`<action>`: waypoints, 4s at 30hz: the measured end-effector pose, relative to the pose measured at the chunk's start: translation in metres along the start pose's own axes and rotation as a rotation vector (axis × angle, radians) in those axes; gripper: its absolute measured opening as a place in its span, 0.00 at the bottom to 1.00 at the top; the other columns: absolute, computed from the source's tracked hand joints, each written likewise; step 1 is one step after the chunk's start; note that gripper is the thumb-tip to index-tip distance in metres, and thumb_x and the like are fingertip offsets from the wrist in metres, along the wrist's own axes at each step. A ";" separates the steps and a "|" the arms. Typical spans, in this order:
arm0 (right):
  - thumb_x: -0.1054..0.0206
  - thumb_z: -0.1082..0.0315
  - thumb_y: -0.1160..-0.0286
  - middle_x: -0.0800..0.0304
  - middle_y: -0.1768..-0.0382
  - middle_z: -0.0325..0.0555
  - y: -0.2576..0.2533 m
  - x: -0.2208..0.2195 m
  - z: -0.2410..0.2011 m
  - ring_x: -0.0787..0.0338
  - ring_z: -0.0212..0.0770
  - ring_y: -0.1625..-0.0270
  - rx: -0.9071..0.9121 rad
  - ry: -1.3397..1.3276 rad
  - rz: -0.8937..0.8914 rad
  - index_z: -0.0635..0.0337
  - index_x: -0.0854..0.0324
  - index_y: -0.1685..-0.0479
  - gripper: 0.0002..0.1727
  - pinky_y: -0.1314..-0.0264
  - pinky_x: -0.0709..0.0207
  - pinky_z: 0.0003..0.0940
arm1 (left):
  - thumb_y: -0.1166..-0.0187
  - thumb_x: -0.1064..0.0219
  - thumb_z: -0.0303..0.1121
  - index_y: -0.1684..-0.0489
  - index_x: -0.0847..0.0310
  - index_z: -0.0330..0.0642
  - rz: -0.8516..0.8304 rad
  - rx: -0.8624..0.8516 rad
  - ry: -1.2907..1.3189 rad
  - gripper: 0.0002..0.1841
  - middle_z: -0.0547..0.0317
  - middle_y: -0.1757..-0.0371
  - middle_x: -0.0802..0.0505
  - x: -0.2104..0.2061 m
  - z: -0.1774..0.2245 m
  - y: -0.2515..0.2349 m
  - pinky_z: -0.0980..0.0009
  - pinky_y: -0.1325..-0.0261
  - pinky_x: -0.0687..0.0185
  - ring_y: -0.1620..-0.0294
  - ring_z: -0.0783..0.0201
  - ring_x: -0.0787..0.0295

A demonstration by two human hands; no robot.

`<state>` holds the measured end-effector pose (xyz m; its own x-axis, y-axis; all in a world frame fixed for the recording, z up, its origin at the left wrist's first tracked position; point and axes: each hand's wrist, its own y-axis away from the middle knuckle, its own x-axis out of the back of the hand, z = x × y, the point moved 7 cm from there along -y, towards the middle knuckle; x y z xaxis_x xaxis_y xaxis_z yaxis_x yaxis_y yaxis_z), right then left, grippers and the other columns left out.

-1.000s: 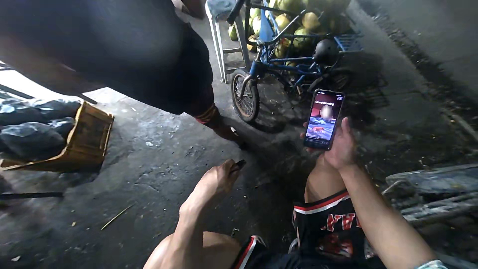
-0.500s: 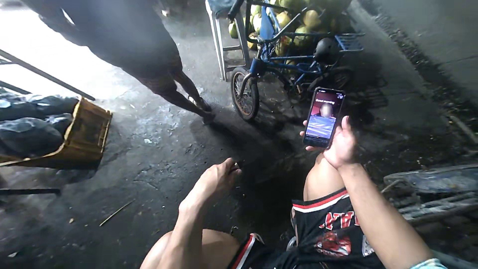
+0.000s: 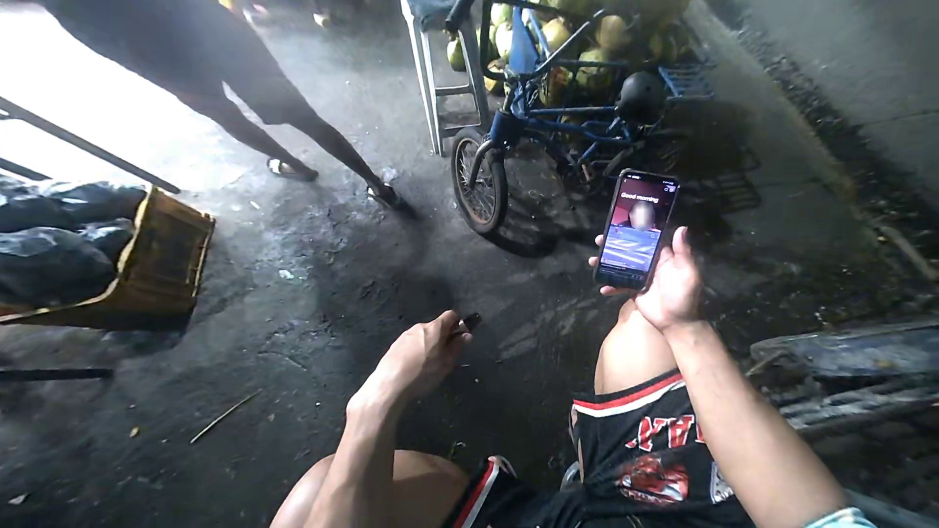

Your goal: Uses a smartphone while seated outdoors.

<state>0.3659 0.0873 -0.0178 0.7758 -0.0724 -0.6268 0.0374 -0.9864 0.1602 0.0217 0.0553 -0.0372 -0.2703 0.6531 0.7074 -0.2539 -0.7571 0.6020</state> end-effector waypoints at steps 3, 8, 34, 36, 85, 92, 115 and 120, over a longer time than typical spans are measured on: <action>0.74 0.25 0.18 0.17 0.31 0.66 0.000 0.001 0.000 0.08 0.68 0.42 -0.007 -0.007 -0.014 0.51 0.36 0.17 0.47 0.65 0.09 0.58 | 0.10 0.42 0.51 0.42 0.21 0.46 0.007 0.003 -0.001 0.18 0.48 0.59 0.09 0.001 0.000 0.001 0.41 0.50 0.16 0.55 0.47 0.09; 0.71 0.25 0.19 0.16 0.32 0.66 0.000 0.000 0.000 0.08 0.68 0.42 -0.002 -0.006 -0.019 0.49 0.37 0.17 0.46 0.65 0.09 0.58 | 0.10 0.42 0.51 0.42 0.21 0.47 0.012 -0.001 -0.007 0.18 0.49 0.60 0.10 0.001 -0.001 0.000 0.42 0.51 0.16 0.56 0.48 0.09; 0.71 0.24 0.20 0.15 0.32 0.65 0.001 -0.002 -0.001 0.08 0.67 0.42 0.002 0.024 -0.011 0.50 0.36 0.18 0.47 0.66 0.09 0.56 | 0.10 0.42 0.51 0.44 0.21 0.47 -0.005 -0.010 -0.006 0.18 0.51 0.62 0.11 -0.001 -0.002 0.002 0.44 0.54 0.16 0.59 0.49 0.10; 0.70 0.24 0.20 0.15 0.33 0.66 0.001 -0.002 -0.001 0.08 0.67 0.42 0.004 0.024 -0.021 0.52 0.35 0.19 0.47 0.65 0.09 0.56 | 0.10 0.42 0.51 0.43 0.21 0.46 -0.009 -0.005 -0.006 0.18 0.50 0.62 0.10 0.000 -0.001 0.002 0.44 0.53 0.16 0.59 0.49 0.10; 0.71 0.20 0.24 0.17 0.29 0.66 0.001 -0.003 0.003 0.09 0.67 0.39 -0.026 -0.097 -0.028 0.54 0.36 0.20 0.52 0.68 0.10 0.52 | 0.12 0.39 0.53 0.43 0.18 0.46 -0.060 -0.023 -0.029 0.20 0.47 0.60 0.08 -0.016 -0.013 -0.005 0.40 0.51 0.15 0.55 0.44 0.08; 0.75 0.23 0.21 0.15 0.33 0.66 0.004 -0.008 0.001 0.09 0.68 0.41 -0.029 -0.062 0.025 0.53 0.37 0.20 0.49 0.68 0.10 0.54 | 0.11 0.41 0.53 0.41 0.19 0.46 -0.084 0.009 -0.009 0.20 0.46 0.59 0.09 -0.010 -0.008 0.005 0.39 0.51 0.17 0.55 0.44 0.09; 0.67 0.23 0.21 0.18 0.31 0.69 -0.001 0.001 0.002 0.09 0.69 0.40 -0.010 -0.036 -0.036 0.51 0.41 0.15 0.48 0.65 0.09 0.57 | 0.11 0.42 0.53 0.43 0.20 0.46 -0.107 -0.001 -0.035 0.20 0.48 0.60 0.10 -0.010 -0.004 0.003 0.42 0.51 0.17 0.56 0.46 0.10; 0.64 0.22 0.22 0.18 0.31 0.69 -0.002 0.002 0.002 0.10 0.70 0.40 -0.006 -0.053 -0.059 0.51 0.40 0.16 0.49 0.64 0.09 0.58 | 0.11 0.42 0.53 0.45 0.20 0.45 -0.100 -0.017 -0.042 0.20 0.48 0.62 0.10 -0.011 -0.004 0.002 0.42 0.52 0.17 0.57 0.46 0.10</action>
<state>0.3661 0.0893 -0.0212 0.7380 -0.0219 -0.6745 0.0862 -0.9882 0.1264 0.0202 0.0465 -0.0448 -0.2039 0.7240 0.6589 -0.2937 -0.6873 0.6643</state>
